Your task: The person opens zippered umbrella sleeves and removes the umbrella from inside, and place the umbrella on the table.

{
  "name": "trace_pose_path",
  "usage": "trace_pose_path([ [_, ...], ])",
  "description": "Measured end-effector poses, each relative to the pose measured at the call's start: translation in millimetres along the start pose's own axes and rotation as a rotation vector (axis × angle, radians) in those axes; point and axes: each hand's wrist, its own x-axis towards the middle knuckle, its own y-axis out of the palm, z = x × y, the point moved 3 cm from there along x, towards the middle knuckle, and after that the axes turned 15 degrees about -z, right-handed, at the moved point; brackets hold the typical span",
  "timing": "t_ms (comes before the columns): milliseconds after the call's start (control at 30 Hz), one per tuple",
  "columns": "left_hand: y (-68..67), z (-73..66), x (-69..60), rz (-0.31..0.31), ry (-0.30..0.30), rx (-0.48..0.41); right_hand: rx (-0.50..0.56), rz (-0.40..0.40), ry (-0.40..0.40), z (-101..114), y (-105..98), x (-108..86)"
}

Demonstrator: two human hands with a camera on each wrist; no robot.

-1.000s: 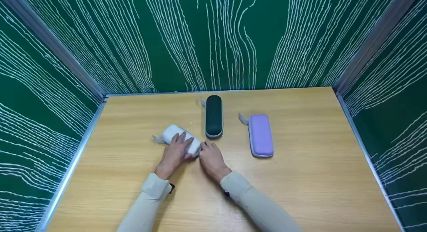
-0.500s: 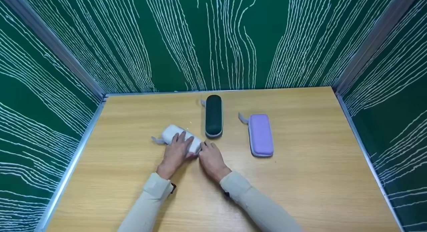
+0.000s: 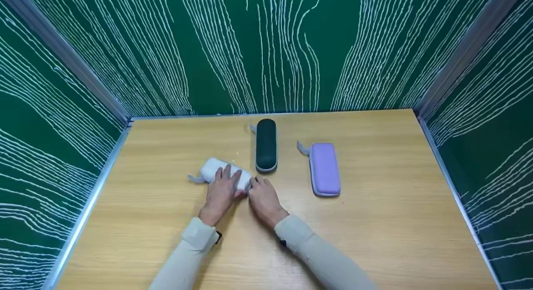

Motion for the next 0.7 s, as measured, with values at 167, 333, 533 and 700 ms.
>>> trace_pose_path([
  [167,0.4,-4.9,-1.8,-0.047,-0.023,0.077,0.007,-0.098,-0.021,-1.9,0.6,-2.3],
  [333,1.8,-6.4,-3.7,-0.028,-0.029,0.100,0.054,-0.086,0.017,-4.6,-1.1,-2.3],
  [533,-1.0,2.1,-0.2,-0.046,0.074,0.068,0.071,-0.014,0.068,-7.8,-1.9,-1.2],
  [700,-4.3,16.8,6.0,-0.039,0.141,-0.023,0.078,0.050,0.094,-9.1,-2.2,-0.2],
])
